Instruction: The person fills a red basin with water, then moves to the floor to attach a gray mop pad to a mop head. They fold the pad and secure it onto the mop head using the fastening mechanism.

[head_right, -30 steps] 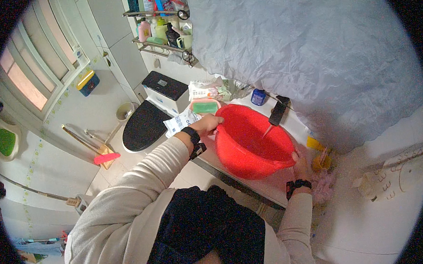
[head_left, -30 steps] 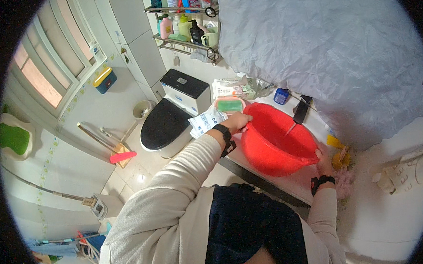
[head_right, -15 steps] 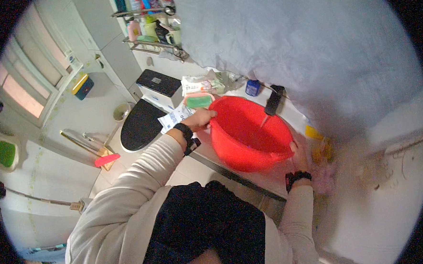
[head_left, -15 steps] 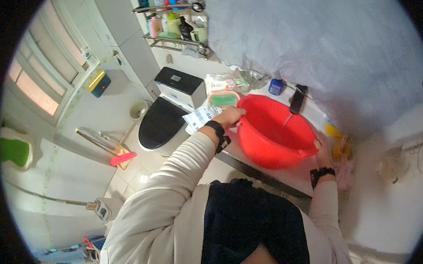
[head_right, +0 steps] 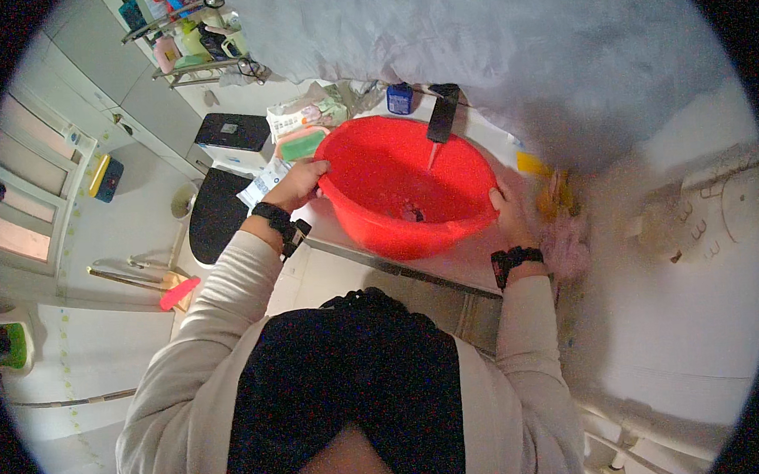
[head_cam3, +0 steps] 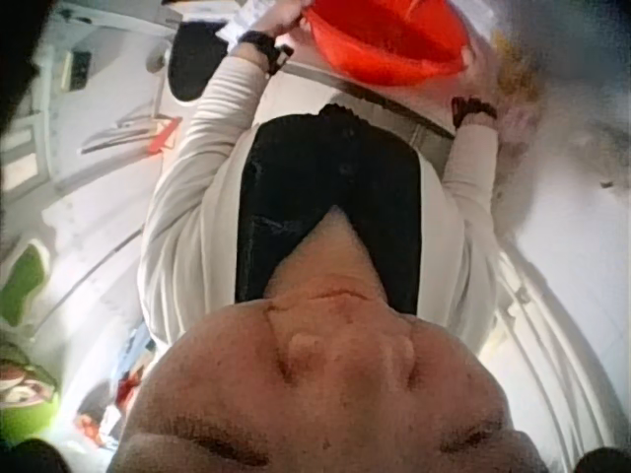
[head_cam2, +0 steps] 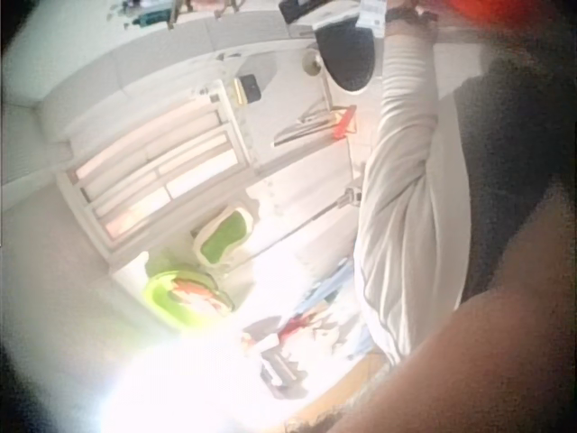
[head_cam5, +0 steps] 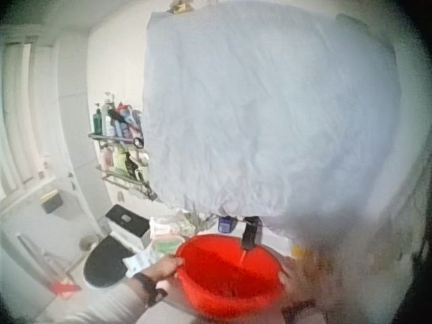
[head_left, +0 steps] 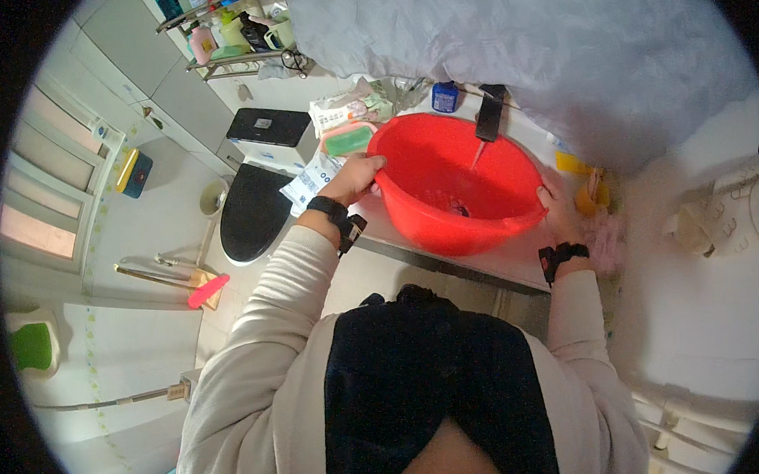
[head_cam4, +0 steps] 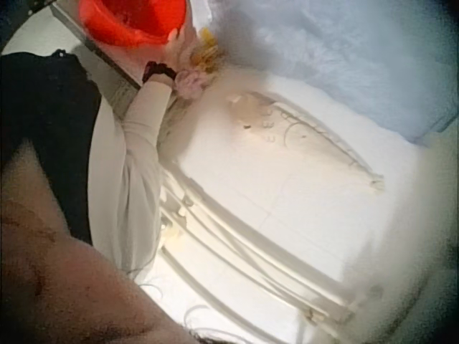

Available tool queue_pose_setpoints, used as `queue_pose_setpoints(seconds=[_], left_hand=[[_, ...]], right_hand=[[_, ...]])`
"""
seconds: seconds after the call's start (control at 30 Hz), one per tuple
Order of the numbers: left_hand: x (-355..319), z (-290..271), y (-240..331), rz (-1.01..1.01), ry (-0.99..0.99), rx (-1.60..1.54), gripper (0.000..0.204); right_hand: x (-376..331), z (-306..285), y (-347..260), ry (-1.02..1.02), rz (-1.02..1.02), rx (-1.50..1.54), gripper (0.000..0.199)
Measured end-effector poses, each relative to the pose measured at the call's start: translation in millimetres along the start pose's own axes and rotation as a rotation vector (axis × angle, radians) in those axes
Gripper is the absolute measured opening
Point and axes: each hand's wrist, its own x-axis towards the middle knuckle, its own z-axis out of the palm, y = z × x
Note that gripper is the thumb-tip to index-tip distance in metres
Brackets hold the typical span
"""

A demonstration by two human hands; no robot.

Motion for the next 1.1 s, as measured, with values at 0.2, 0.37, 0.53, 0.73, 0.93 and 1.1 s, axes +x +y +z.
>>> queue_pose_setpoints(seconds=[0.2,0.37,0.53,0.73,0.93,1.1], left_hand=[[-10.3,4.4,2.0,0.057,0.013,0.001,0.020],[-21.4,4.2,0.4,0.068,0.052,0.076,0.023],[-23.2,4.3,-4.1,0.071,0.108,0.044,0.029],[-10.6,-8.1,-0.9,0.105,0.114,0.069,0.022],[3.5,-12.8,5.0,0.024,0.093,0.148,0.021],[21.5,-17.9,2.3,-0.033,0.106,0.247,0.025]], right_hand=[[-16.4,1.8,-19.6,0.043,0.035,-0.047,0.051],[-15.5,2.8,-5.0,0.138,-0.244,-0.290,0.057],[-17.3,-1.8,-3.2,0.035,-0.137,-0.207,0.056],[1.9,-4.9,-12.6,-0.050,-0.268,-0.573,0.054],[53.9,-32.3,-70.2,-0.528,-0.488,-0.842,0.043],[107.4,-24.8,-79.6,-0.950,-0.663,-0.824,0.035]])
